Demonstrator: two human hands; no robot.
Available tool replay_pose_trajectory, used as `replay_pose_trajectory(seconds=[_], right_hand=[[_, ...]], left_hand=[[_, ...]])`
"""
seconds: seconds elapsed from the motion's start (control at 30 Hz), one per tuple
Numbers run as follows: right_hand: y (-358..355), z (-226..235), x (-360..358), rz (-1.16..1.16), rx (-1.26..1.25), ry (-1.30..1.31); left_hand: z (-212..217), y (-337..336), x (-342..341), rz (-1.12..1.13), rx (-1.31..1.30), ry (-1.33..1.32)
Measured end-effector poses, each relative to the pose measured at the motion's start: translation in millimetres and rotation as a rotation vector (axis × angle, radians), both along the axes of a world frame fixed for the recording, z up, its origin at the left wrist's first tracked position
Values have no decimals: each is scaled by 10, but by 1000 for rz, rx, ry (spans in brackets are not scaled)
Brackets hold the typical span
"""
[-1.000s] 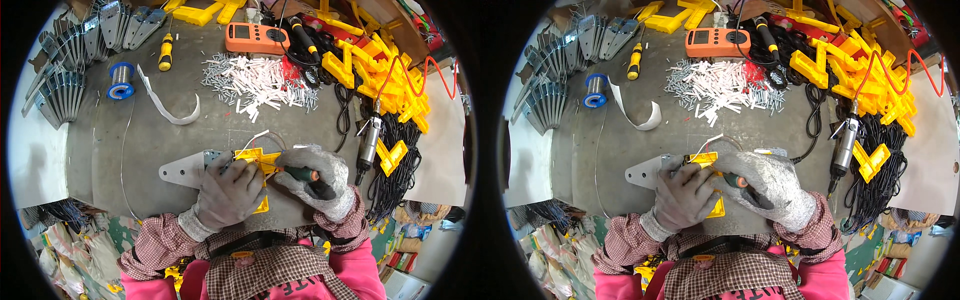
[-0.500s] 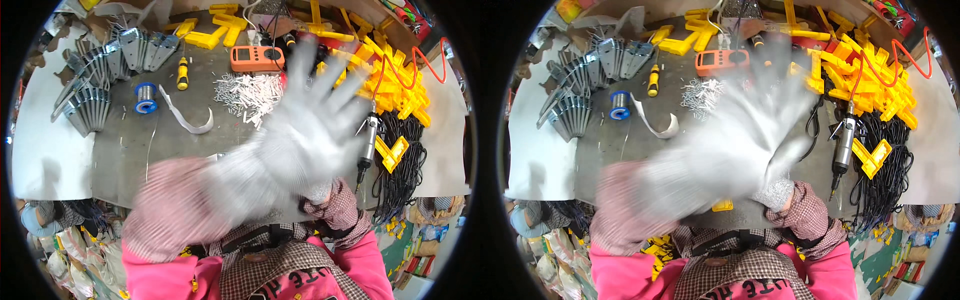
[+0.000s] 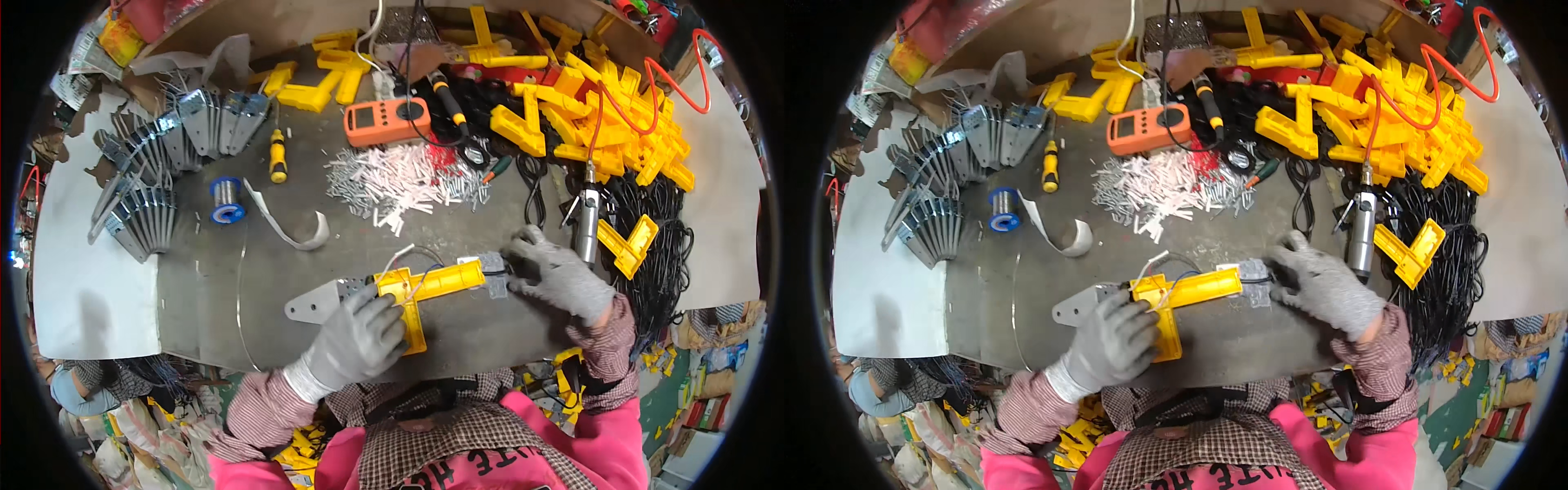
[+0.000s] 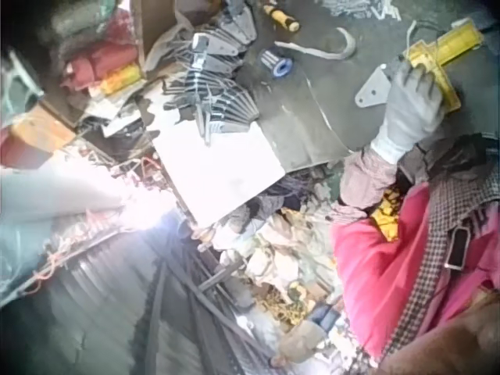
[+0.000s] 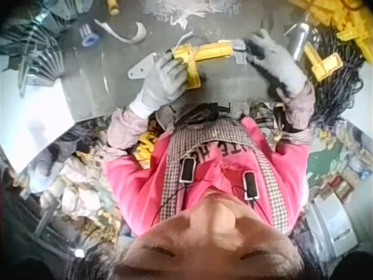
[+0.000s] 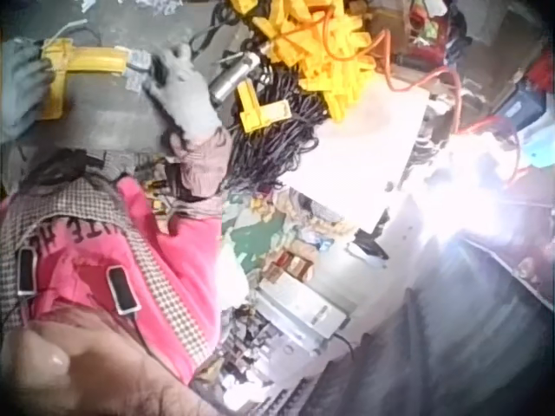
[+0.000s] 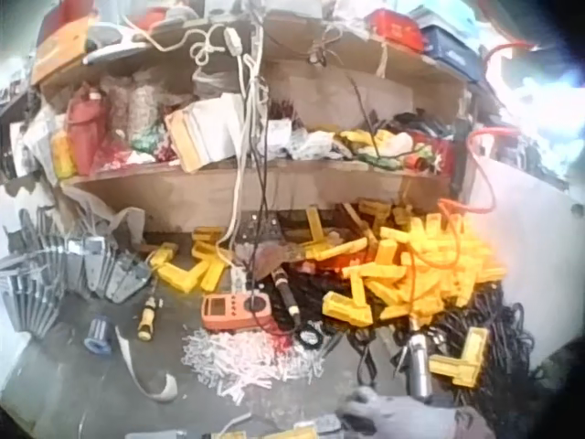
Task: Assembling and soldering components for a handheld electronic device or tool.
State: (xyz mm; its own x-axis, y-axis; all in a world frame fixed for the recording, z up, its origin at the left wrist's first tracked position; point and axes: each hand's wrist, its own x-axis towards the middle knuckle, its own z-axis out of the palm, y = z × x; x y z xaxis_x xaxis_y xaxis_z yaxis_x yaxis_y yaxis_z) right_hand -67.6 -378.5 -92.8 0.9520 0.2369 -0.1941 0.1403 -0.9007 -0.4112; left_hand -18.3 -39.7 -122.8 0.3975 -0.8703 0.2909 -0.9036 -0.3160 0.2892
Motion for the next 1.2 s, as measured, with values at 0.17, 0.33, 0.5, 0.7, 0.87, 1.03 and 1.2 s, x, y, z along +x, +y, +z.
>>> replay_pose_trajectory(seconds=[0.17,0.33,0.5,0.7,0.87,1.03,1.2], right_hand=[[39,-145,85,20,142,-222],[156,-167,98,78,396,-151],[40,-284,54,98,373,-220],[189,-304,95,77,381,-158],[194,-365,-12,74,236,-208],[629,-77,68,199,302,-316],[1024,-436,167,215,207,-298]], left_hand=[[542,-563,363,253,-177,86],[574,-702,716,356,181,334],[475,-582,438,301,217,49],[-134,-279,-230,305,14,-198],[-140,-304,-155,210,-21,-106],[-294,-267,-126,230,-109,-129],[-228,-281,-151,210,-59,-64]])
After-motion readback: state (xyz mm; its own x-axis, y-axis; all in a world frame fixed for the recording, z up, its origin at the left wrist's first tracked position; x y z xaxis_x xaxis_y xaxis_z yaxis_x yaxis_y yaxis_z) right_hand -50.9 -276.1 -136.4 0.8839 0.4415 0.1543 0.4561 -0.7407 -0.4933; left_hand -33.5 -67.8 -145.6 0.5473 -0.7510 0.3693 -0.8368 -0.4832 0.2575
